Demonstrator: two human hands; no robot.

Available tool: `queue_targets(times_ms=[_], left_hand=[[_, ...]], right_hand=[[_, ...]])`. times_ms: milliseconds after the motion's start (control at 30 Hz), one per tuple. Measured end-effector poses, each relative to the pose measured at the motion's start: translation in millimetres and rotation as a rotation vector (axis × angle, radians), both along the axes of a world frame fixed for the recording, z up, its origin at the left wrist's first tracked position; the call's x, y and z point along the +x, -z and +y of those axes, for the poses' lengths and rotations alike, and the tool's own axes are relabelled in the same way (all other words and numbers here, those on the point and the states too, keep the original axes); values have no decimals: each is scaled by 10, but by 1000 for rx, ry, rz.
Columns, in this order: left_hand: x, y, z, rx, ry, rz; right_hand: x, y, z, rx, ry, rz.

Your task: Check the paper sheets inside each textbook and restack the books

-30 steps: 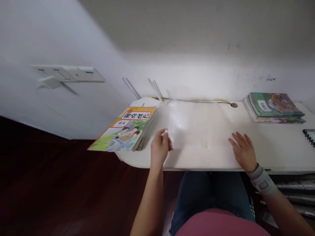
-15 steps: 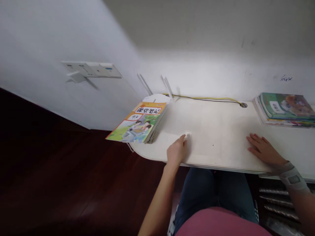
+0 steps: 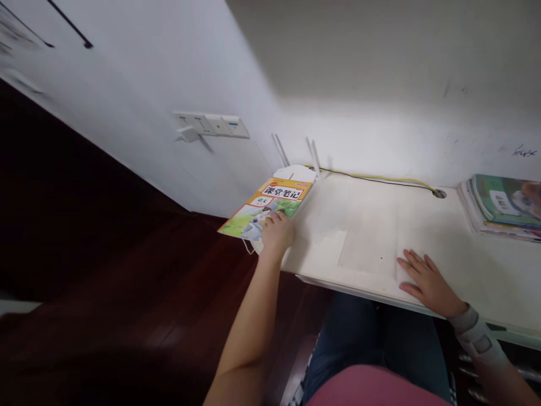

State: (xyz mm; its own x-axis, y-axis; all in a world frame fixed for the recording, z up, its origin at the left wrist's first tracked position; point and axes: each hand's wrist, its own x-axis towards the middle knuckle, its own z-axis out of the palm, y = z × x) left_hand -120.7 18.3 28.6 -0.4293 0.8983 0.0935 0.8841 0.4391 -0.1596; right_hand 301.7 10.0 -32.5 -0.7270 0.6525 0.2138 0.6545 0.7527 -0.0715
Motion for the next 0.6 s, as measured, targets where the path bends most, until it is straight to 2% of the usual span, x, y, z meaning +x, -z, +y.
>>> queue_targets(times_ms=[67, 167, 267, 467, 533, 600], left_hand=[[-91, -49, -71, -97, 82, -66], [-271, -203, -159, -191, 189, -203], [-382, -395, -209, -163, 186, -285], [-277, -796, -231, 86, -54, -145], [-158, -947, -263, 258, -106, -73], [4, -1101, -320, 469, -69, -49]], right_hand=[[15, 29, 16, 1, 8, -1], [36, 37, 27, 0, 12, -4], [27, 20, 15, 11, 14, 2], [6, 4, 4, 20, 29, -3], [1, 5, -1, 13, 28, 4], [-11, -2, -11, -5, 23, 13]])
